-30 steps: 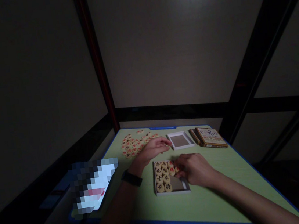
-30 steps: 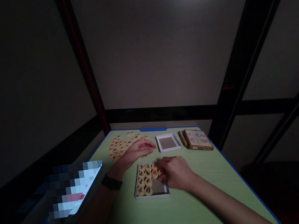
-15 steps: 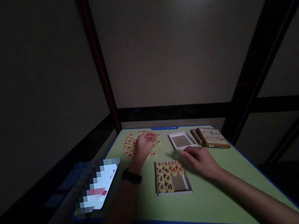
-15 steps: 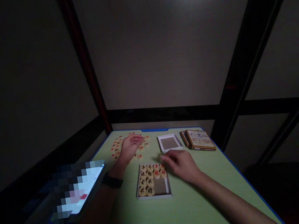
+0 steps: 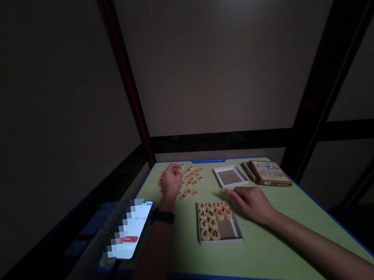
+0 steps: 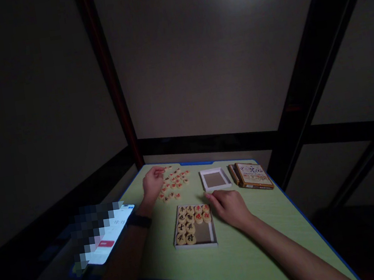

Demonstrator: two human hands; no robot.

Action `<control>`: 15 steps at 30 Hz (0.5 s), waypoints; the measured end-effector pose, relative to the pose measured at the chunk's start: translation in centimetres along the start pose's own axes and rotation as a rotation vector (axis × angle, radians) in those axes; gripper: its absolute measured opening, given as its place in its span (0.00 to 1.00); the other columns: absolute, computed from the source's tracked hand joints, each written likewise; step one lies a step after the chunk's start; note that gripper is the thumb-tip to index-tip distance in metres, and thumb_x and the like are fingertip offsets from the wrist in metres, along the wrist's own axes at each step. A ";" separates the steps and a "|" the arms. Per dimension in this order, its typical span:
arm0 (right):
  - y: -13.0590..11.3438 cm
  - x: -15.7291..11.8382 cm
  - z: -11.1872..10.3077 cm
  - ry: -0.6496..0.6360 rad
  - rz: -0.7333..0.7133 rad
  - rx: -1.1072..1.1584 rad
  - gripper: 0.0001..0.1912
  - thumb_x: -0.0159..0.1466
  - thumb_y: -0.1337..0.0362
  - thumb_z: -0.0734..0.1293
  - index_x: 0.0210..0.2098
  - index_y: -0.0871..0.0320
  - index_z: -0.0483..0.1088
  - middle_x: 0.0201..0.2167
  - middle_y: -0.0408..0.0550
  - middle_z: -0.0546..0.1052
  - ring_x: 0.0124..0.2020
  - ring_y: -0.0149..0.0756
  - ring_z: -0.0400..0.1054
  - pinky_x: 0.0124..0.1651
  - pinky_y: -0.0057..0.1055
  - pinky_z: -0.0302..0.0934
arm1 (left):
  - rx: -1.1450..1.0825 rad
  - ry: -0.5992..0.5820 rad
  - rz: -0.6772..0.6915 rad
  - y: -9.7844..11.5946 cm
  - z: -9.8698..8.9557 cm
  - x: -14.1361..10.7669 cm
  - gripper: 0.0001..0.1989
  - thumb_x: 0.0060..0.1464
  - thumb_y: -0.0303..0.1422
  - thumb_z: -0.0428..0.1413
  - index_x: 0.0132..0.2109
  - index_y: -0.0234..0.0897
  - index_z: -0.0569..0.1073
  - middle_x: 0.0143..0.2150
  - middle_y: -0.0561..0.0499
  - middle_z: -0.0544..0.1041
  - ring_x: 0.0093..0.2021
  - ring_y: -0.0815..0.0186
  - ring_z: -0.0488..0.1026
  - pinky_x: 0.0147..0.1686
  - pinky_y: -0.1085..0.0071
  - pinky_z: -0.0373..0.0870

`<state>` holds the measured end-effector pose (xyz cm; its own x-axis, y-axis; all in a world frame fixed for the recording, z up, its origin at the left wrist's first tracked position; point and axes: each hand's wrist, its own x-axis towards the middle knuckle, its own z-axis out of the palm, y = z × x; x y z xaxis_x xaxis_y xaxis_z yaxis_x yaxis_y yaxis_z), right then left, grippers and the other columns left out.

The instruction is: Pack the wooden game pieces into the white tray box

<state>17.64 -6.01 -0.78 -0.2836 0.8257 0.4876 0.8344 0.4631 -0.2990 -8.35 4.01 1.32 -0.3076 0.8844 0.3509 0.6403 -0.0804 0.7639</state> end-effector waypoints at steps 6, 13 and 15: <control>-0.1 0.1 -0.1 0.007 -0.018 -0.035 0.35 0.72 0.46 0.48 0.21 0.58 0.70 0.18 0.49 0.75 0.19 0.33 0.65 0.28 0.29 0.48 | 0.312 -0.128 0.011 0.4 -1.2 -0.4 0.14 0.56 0.27 0.51 0.46 0.41 0.78 0.44 0.47 0.82 0.45 0.60 0.77 0.43 0.69 0.70; 0.2 -0.1 0.1 0.007 -0.017 -0.041 0.34 0.72 0.48 0.49 0.21 0.58 0.71 0.18 0.49 0.75 0.19 0.33 0.65 0.27 0.30 0.50 | 0.535 -0.446 0.197 0.0 -4.5 -0.3 0.12 0.51 0.28 0.54 0.40 0.41 0.81 0.44 0.48 0.82 0.46 0.60 0.76 0.43 0.70 0.68; 0.2 0.5 0.0 -0.009 -0.010 -0.059 0.33 0.72 0.49 0.50 0.23 0.59 0.73 0.20 0.50 0.76 0.21 0.34 0.68 0.28 0.30 0.51 | 0.535 -0.559 0.237 -0.7 -5.0 -0.2 0.15 0.46 0.27 0.58 0.42 0.43 0.81 0.45 0.51 0.81 0.46 0.61 0.76 0.44 0.71 0.68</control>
<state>17.65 -5.55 -0.62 -0.2956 0.8243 0.4828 0.8581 0.4513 -0.2451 -12.23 1.59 3.38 0.1855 0.9818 0.0404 0.9380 -0.1891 0.2905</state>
